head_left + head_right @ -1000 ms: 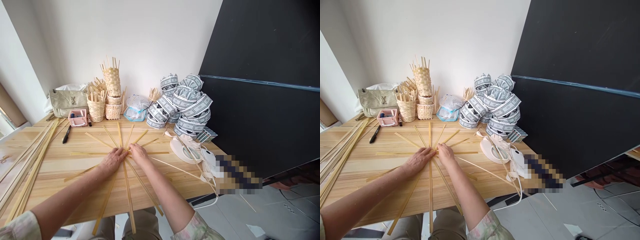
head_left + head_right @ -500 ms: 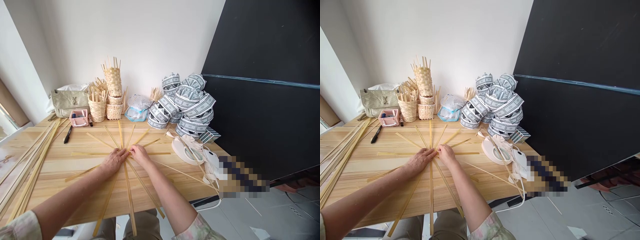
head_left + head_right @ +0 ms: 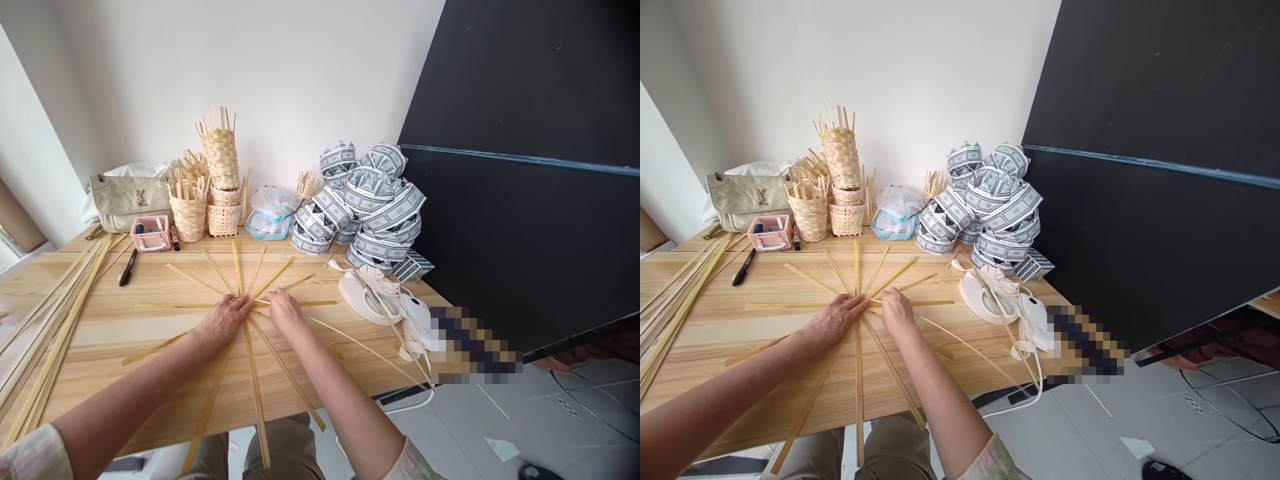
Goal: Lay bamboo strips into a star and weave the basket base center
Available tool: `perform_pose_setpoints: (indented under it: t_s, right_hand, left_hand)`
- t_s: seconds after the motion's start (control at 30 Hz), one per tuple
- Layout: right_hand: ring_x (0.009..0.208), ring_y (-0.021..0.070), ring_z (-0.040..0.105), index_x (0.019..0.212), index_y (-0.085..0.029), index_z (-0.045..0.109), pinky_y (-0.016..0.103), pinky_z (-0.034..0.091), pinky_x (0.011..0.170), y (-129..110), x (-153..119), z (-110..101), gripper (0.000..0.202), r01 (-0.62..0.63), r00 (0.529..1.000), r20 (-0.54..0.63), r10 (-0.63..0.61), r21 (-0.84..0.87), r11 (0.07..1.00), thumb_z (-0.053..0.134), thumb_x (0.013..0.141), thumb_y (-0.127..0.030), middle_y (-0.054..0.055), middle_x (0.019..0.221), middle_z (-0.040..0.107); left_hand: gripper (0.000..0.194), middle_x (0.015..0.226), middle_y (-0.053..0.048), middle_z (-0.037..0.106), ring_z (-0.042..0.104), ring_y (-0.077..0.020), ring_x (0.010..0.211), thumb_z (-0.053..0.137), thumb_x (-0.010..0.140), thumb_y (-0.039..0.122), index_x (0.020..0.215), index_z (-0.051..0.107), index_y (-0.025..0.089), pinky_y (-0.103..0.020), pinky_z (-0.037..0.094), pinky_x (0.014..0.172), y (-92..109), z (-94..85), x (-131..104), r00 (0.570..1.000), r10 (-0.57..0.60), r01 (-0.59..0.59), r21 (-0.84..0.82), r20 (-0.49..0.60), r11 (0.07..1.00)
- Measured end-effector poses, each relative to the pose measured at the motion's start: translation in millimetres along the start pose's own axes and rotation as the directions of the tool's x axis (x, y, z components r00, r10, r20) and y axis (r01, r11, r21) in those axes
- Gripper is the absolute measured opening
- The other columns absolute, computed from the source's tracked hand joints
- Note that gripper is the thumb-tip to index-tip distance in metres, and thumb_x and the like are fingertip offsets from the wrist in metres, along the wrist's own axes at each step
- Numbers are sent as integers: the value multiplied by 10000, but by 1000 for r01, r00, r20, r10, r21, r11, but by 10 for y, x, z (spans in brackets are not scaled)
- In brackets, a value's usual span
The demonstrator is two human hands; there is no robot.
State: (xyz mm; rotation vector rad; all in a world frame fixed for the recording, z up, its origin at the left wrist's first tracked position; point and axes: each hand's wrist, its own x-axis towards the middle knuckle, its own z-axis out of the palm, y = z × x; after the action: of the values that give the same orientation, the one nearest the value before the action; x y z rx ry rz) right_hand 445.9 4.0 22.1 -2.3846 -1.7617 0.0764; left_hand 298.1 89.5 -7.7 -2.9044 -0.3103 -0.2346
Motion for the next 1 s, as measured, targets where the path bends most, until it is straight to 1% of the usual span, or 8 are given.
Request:
perform_pose_setpoints:
  t_s: [0.2,0.37,0.5,0.6,0.7,0.83,0.9,1.0]
  right_hand:
    - [883,193,529,912,-168,573,265,370,701,-24,56,-123,207,2,997,75,3,-65,998,424,775,-123,98,950,575]
    - [914,191,519,928,-194,565,260,357,700,-16,120,-233,234,22,989,150,-11,-70,997,413,771,-111,74,939,608]
    - [885,186,530,904,-190,575,266,351,694,37,199,-291,216,44,976,213,-35,-35,998,386,805,-160,79,956,614]
    - [862,163,533,856,-197,587,242,349,688,158,313,-345,159,71,953,294,-76,30,997,457,768,-168,49,950,618]
    - [738,134,549,799,-193,598,214,357,616,374,444,-434,149,33,900,429,-75,104,994,527,691,-118,17,810,631]
    - [533,92,532,848,-187,597,191,360,525,742,512,-619,246,-103,772,635,-43,191,976,532,644,-67,-37,603,583]
    - [504,82,533,891,-184,589,184,367,517,922,472,-713,280,-169,713,700,-38,223,960,537,640,-72,-46,594,576]
    - [543,82,562,992,-197,551,176,376,522,1164,335,-810,352,-254,658,751,-54,289,923,572,648,-122,-39,668,592]
  left_hand:
    - [481,1245,-131,482,441,-193,1131,303,773,-1,1226,417,113,-370,293,940,3,18,9,1000,-25,25,-20,-14,999]
    - [492,1241,-122,490,434,-185,1144,316,765,-8,1229,413,123,-360,293,939,7,-20,11,1000,-20,20,-15,1,1000]
    - [479,1239,-133,490,439,-203,1141,304,769,-20,1214,432,103,-374,298,934,17,-74,13,1000,0,0,-13,16,1000]
    - [489,1242,-128,488,427,-212,1154,307,764,-29,1216,432,107,-383,306,925,20,-84,14,1000,20,-20,-10,21,1000]
    - [495,1252,-118,481,415,-208,1166,312,765,-28,1223,427,122,-376,308,929,15,-61,10,1000,20,-20,-8,10,1000]
    - [482,1253,-130,477,415,-207,1165,305,776,-19,1224,425,112,-376,305,940,4,-25,-5,1000,-2,2,-9,-5,1000]
    - [476,1256,-131,474,430,-206,1151,304,783,-10,1228,421,112,-368,311,940,-2,-20,-15,1000,-20,20,-14,-14,1000]
    - [480,1263,-122,470,441,-194,1138,303,789,0,1239,410,127,-351,315,942,-7,-19,-25,999,-37,37,-12,-21,999]
